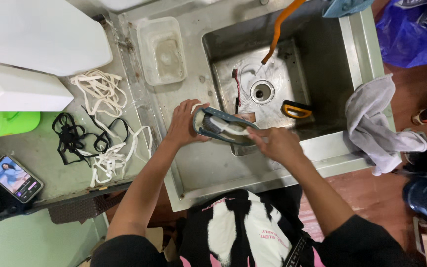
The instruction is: The person cleans a shoe by scrubbing the upper fabric and inner sole with a brush, rinsing the brush in a sink, and wiping the surfaces.
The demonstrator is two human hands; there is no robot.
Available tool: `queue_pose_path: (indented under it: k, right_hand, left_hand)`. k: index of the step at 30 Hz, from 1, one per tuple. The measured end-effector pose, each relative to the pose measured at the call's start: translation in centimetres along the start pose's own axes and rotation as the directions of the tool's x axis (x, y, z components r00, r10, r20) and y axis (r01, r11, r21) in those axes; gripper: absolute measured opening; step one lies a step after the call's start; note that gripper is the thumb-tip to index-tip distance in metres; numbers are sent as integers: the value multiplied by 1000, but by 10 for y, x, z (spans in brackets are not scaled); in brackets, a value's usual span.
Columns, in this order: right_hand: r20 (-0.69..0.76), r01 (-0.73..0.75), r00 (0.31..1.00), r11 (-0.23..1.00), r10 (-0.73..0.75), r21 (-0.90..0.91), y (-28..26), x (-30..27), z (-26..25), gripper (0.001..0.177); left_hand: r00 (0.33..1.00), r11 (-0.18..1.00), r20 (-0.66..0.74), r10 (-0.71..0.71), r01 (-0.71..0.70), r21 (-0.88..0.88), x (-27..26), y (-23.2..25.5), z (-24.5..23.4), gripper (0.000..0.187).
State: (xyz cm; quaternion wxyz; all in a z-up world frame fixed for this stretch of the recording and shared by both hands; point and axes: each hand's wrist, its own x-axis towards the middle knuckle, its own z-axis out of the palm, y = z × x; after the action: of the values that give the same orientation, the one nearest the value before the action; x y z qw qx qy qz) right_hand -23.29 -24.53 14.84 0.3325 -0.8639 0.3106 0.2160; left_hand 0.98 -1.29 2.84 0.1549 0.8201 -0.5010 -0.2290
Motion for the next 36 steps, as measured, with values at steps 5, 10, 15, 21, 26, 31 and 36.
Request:
queue_pose_path:
  k: [5,10,15,21,26,31,36]
  right_hand:
    - [-66,-136,990,973,126,-184,22,-54,-53,37]
    - [-236,-272,937,961,256,-39,45,-106,-75,41]
    - [-357,-233,887,952,292,200,101,-106,-44,39]
    - [-290,-139,900,844,326,517,86,-75,19,40]
    - [-144,-165,957,882,251,442,37,-61,31,50]
    - [-180,-108,962,893,204,436,40,-58,38,49]
    - [-170,-145,953,867,253,476,35,-55,41,48]
  left_hand:
    - [989,994,-96,-111,108,-27,-3,10,10,129]
    - [931,950,-190,-313,303,-79,-45,55,41,130]
    - [877,893,-169,-450,446,-61,-85,91,70,117]
    - [863,877,-187,-470,480,11,-112,125,75,121]
    - [990,955,-49,-131,113,-274,-132,129,69,86]
    - [958,906,-180,-223,135,-402,-123,82,72,62]
    - [853,849,-357,-381,170,-501,-73,75,18,55]
